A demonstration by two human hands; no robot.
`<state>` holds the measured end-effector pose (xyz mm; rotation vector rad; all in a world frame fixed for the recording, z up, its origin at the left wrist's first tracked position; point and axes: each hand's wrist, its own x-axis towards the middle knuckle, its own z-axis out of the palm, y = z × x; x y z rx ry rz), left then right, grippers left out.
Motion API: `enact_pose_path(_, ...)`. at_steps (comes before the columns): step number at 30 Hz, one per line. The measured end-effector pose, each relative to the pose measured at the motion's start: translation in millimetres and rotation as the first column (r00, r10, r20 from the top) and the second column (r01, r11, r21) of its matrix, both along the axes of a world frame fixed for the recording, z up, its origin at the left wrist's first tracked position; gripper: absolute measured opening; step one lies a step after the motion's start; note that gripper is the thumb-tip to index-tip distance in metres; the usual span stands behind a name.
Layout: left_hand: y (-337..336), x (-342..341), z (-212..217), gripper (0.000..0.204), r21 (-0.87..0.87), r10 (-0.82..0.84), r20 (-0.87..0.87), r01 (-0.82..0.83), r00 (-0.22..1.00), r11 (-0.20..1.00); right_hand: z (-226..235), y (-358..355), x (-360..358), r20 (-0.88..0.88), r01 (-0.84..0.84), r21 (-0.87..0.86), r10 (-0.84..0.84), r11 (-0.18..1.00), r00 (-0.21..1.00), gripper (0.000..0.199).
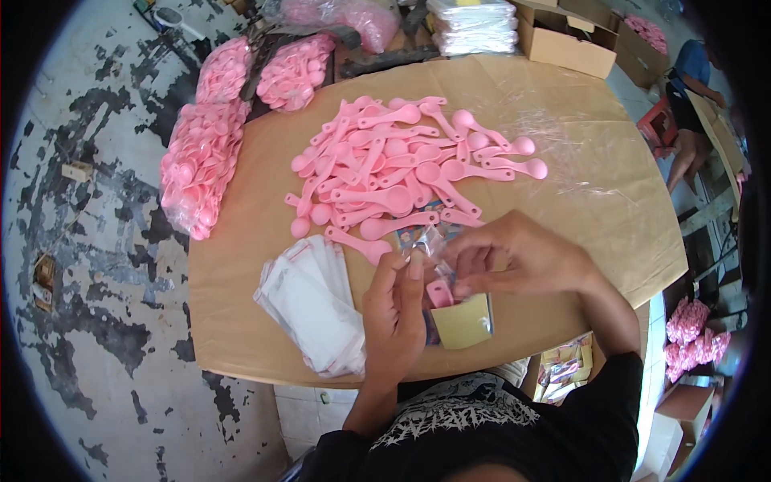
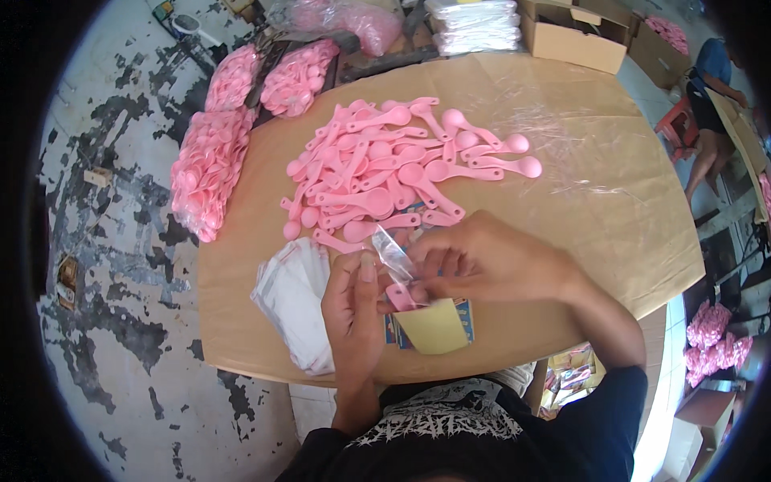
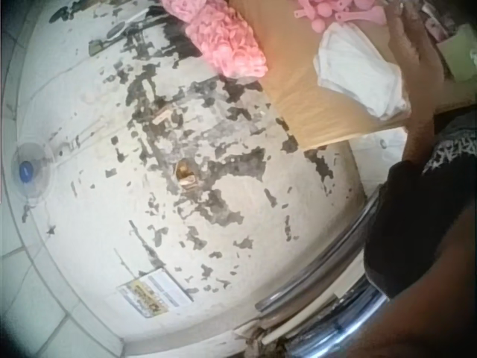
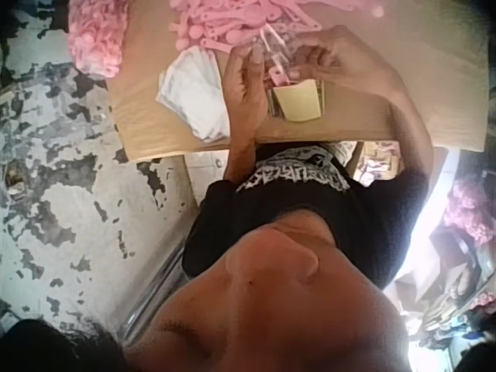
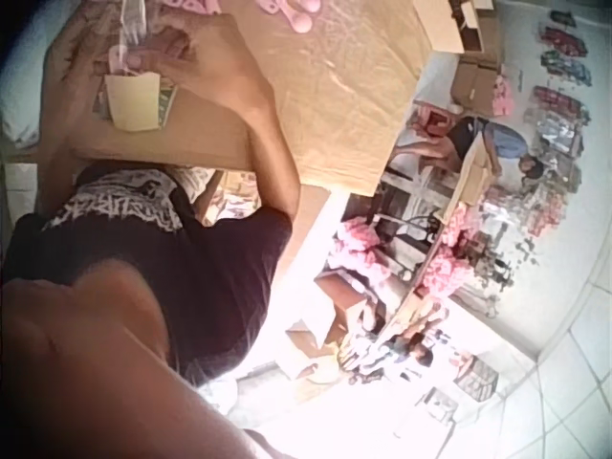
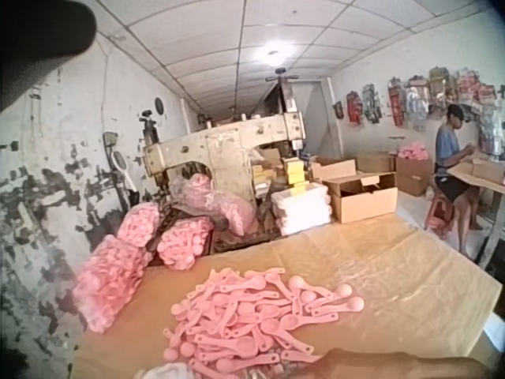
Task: Packaging pink plastic spoons and product labels into clear plastic bags.
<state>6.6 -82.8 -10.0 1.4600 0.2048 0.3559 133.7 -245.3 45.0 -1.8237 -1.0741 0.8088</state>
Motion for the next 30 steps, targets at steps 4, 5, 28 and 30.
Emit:
enact_pose_path(4, 0, 2, 10, 0.034, -0.264, -0.043, 0.061, 0.058, 0.997, 0.963, -19, 6, -11, -0.178, 0.167, 0.314, -0.115, 0.935, 0.977, 0.016)
enact_pose_path(5, 0, 1, 6, 0.034, -0.266, -0.042, 0.06, 0.056, 0.997, 0.962, -25, 6, -9, -0.179, 0.166, 0.312, -0.114, 0.935, 0.977, 0.016)
enact_pose_path(28, 16, -6, -1, 0.023, -0.267, -0.14, 0.102, 0.163, 0.985, 0.95, -37, 6, -4, -0.191, 0.205, 0.466, -0.128, 0.861, 0.973, 0.024)
enact_pose_path(30, 14, -7, 2, 0.02, -0.204, -0.129, 0.13, 0.154, 0.983, 0.967, -37, 1, 3, -0.087, 0.122, 0.48, -0.091, 0.869, 0.992, 0.023)
